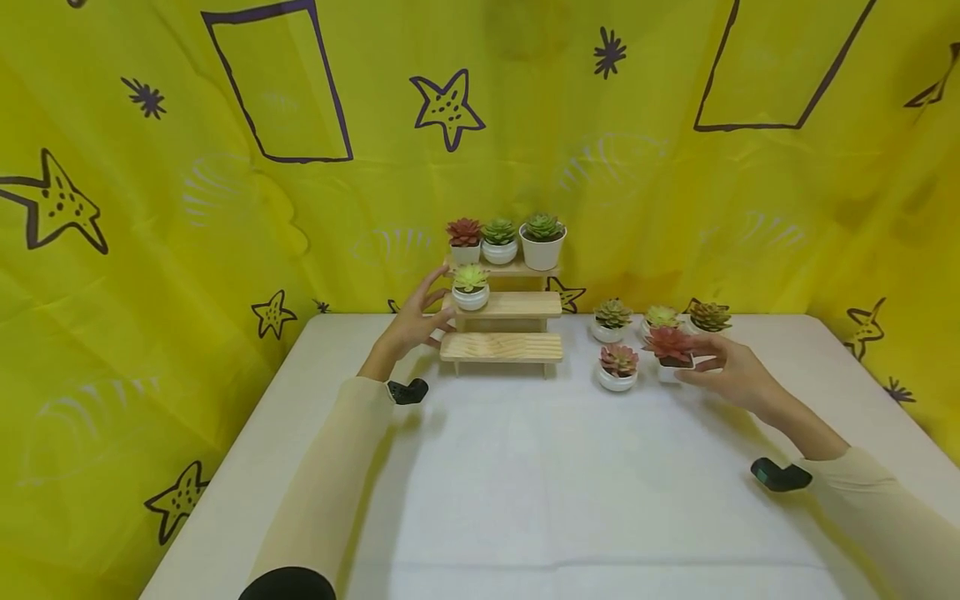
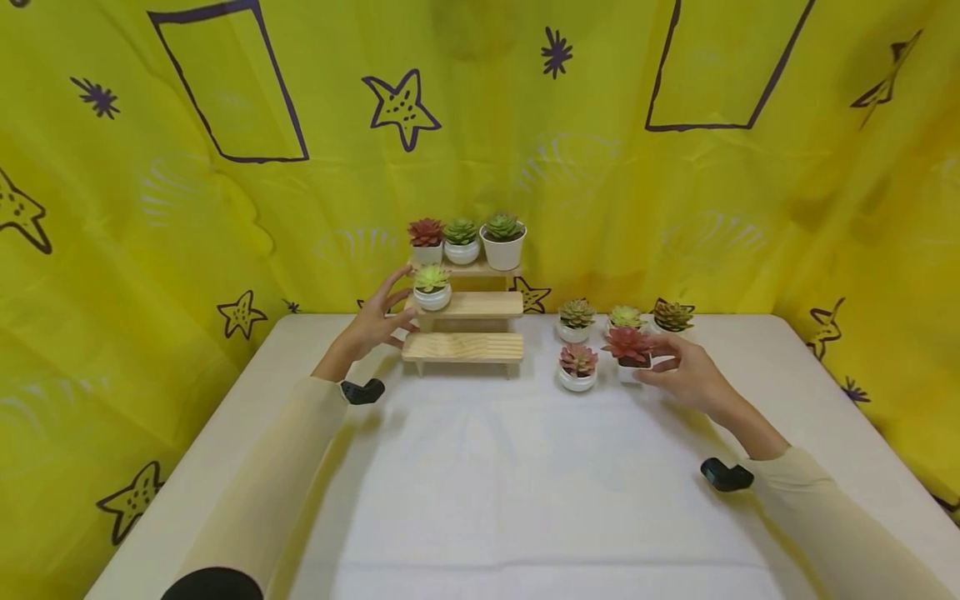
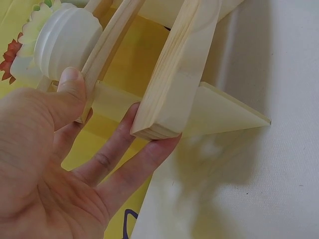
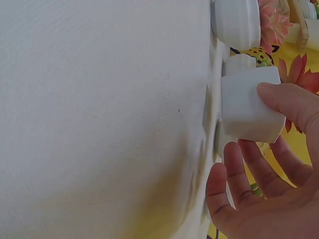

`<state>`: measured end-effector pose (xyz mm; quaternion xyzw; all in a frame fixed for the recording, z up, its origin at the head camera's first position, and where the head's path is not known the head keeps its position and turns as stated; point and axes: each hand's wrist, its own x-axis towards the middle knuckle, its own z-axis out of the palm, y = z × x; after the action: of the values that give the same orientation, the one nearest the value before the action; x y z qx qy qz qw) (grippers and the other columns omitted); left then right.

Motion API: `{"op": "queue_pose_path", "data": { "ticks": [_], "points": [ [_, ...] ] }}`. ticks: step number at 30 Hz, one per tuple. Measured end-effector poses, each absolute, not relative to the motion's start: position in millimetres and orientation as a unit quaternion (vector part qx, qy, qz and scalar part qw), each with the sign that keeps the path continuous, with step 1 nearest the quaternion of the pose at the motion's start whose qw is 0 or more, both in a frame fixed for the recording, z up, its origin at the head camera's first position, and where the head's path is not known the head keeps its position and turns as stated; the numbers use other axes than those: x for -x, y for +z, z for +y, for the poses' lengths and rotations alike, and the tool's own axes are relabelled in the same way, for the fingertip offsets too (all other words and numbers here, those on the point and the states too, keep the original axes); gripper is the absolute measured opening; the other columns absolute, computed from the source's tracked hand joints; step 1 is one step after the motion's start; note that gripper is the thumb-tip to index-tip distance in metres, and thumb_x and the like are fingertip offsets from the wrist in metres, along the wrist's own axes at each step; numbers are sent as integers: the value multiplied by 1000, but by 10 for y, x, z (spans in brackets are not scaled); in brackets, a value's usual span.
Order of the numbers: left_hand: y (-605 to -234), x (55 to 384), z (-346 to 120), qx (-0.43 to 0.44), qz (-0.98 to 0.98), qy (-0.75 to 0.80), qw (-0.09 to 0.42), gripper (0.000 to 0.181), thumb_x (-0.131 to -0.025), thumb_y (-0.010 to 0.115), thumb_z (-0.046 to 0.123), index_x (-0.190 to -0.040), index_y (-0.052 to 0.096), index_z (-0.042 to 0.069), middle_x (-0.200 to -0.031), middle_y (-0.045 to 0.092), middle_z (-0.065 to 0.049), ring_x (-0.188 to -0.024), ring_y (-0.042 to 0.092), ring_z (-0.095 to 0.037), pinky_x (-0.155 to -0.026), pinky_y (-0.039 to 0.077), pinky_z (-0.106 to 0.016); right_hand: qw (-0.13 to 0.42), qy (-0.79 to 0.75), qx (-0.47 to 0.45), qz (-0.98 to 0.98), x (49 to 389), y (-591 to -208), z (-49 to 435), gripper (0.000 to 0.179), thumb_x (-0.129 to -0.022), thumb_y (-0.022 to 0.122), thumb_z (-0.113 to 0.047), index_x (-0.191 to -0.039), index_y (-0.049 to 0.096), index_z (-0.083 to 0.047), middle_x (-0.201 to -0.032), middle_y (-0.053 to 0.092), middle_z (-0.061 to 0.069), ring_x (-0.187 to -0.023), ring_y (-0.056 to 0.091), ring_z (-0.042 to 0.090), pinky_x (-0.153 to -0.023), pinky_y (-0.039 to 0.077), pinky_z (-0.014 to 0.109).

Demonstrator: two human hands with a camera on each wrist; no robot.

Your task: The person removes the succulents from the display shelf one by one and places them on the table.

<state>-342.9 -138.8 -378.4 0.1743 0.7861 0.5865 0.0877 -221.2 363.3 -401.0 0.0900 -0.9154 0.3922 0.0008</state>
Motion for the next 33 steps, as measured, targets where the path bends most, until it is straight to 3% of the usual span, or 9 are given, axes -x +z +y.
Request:
{"op": "queue_pose_path", "data": {
  "ticks": [6, 11, 21, 33],
  "points": [
    [-3786, 3426, -1374, -168, 787, 587, 88, 76, -104, 62, 15, -161, 23, 46, -166, 28, -16, -101, 69, -46, -68, 62, -55, -10, 404, -91, -910, 2230, -4071, 3651, 62, -96, 77, -24, -144, 50, 4, -142, 50, 31, -113, 61, 47, -76, 54, 19],
    [-3790, 3421, -1362, -166, 786, 589, 90, 77, -104, 63, 15, -161, 23, 47, -166, 27, -16, -101, 69, -45, -68, 62, -55, -20, 406, -92, -909, 2249, -4129, 3676, 65, -95, 77, -24, -146, 49, 4, -148, 45, 33, -115, 61, 48, -76, 54, 20],
    [-3794, 3443, -1384, -167, 786, 588, 92, 75, -105, 62, 18, -161, 22, 48, -167, 26, -16, -105, 67, -50, -72, 61, -57, -23, 415, -98, -904, 2266, -4171, 3726, 67, -95, 77, -23, -148, 45, 4, -141, 54, 32, -118, 61, 50, -78, 54, 17],
    [-3792, 3433, -1375, -169, 779, 597, 92, 76, -105, 61, 12, -161, 23, 46, -166, 27, -16, -100, 70, -44, -66, 62, -54, -33, 422, -92, -901, 2232, -4110, 3692, 67, -96, 76, -22, -146, 43, 8, -137, 53, 37, -117, 60, 52, -79, 56, 22]
  ]
}}
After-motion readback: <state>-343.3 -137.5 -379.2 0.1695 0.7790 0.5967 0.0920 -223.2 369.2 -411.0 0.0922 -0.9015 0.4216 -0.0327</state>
